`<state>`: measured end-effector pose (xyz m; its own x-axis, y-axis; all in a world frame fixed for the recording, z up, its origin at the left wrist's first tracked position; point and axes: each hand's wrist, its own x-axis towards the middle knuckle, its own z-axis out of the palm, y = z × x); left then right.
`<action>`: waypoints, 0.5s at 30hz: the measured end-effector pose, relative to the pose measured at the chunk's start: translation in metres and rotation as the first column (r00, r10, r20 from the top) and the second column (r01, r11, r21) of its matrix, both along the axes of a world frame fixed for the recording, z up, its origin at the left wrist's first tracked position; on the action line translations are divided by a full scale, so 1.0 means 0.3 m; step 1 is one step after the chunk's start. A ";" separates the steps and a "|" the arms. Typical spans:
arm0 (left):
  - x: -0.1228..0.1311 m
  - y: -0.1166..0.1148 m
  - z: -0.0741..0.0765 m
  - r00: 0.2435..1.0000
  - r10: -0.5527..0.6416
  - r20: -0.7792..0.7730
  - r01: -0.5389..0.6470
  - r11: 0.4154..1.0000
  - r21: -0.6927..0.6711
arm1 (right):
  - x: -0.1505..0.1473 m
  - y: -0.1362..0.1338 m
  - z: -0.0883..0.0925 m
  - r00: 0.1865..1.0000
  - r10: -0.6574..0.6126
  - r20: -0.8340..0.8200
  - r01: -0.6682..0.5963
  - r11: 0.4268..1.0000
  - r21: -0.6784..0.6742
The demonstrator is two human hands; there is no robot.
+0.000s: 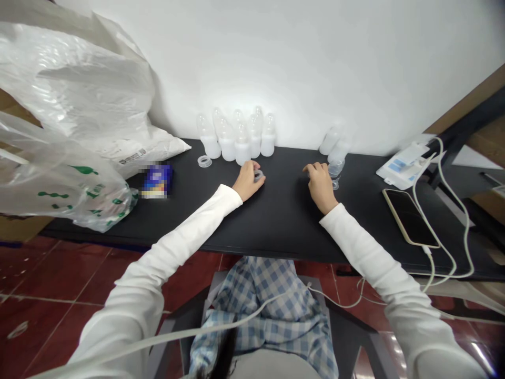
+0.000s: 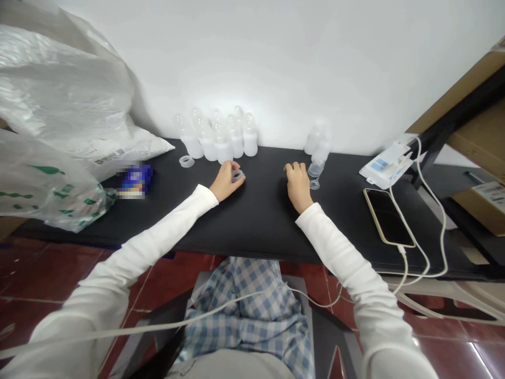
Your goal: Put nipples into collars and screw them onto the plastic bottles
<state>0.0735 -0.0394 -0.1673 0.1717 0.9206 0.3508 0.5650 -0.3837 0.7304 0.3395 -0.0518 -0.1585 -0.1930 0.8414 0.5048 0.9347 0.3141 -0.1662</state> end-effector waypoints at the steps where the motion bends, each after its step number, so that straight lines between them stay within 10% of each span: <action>1: 0.015 0.001 0.000 0.988 -0.040 0.151 0.047 0.998 -0.043 | -0.008 -0.001 0.011 0.999 0.030 -0.029 -0.029 0.999 0.022; 8: 0.136 -0.016 0.017 0.481 0.113 0.869 0.382 0.866 -0.324 | -0.102 -0.034 0.059 0.806 0.383 -0.452 -0.247 0.910 0.332; 15: 0.171 -0.033 0.044 0.406 0.132 0.905 0.530 0.772 -0.350 | -0.154 -0.063 0.031 0.645 0.409 -0.645 -0.297 0.912 0.282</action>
